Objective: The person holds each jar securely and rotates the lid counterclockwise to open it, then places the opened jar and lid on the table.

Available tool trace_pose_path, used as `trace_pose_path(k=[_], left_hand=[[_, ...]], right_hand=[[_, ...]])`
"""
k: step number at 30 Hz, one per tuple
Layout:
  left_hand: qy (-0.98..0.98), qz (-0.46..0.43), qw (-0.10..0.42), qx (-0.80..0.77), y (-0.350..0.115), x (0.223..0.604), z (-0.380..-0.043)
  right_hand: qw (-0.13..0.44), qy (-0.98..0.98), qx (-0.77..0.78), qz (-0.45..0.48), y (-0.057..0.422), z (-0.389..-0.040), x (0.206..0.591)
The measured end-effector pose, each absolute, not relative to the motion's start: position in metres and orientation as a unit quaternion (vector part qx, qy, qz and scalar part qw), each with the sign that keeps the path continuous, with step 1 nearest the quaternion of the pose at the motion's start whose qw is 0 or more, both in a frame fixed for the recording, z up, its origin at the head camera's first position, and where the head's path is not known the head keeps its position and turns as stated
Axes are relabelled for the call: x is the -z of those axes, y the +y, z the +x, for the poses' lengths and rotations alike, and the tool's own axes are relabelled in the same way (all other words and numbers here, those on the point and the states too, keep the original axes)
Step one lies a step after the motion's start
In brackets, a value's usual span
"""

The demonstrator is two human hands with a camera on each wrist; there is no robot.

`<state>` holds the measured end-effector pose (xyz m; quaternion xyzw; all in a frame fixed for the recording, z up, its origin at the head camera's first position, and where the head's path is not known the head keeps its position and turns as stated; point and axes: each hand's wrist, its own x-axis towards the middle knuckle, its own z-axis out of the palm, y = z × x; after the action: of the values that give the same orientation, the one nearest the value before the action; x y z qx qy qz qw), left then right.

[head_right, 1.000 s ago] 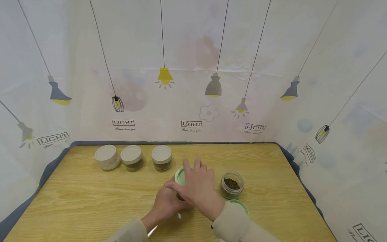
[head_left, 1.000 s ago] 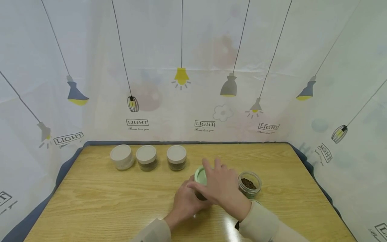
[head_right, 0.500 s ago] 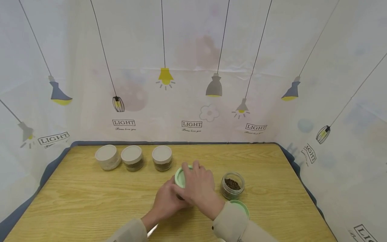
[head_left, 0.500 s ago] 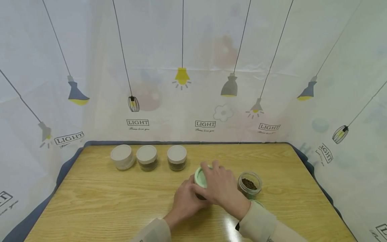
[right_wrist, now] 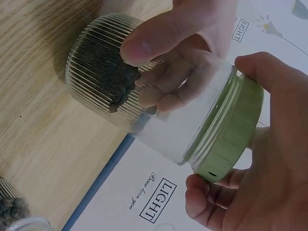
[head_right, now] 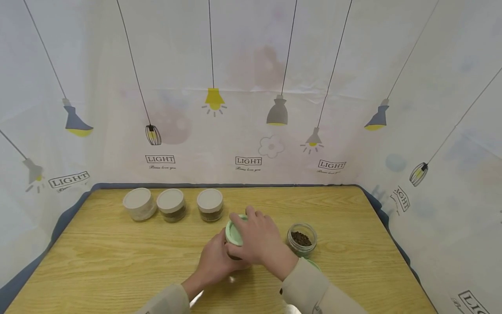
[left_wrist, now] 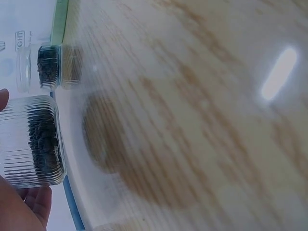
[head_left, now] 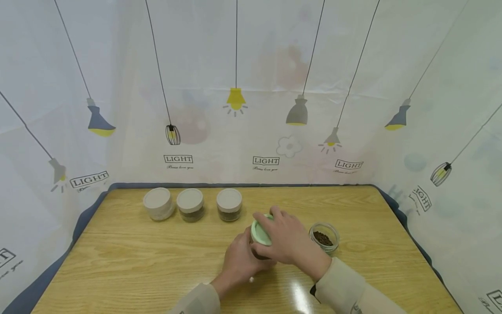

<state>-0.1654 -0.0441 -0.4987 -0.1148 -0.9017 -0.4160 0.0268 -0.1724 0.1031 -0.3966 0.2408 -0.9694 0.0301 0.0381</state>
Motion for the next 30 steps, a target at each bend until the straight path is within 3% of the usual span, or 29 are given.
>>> trace_pose_path(k=[23, 30], left_hand=[[-0.893, -0.106, 0.005, 0.438, -0.0456, 0.4988, -0.1633], [-0.896, -0.120, 0.010, 0.427, -0.0458, 0.4992, -0.1631]], right_hand=[[0.044, -0.965, -0.040, 0.254, 0.1052, -0.1730, 0.3927], [0.018, -0.972, -0.006, 0.234, 0.1056, -0.1701, 0.3902]])
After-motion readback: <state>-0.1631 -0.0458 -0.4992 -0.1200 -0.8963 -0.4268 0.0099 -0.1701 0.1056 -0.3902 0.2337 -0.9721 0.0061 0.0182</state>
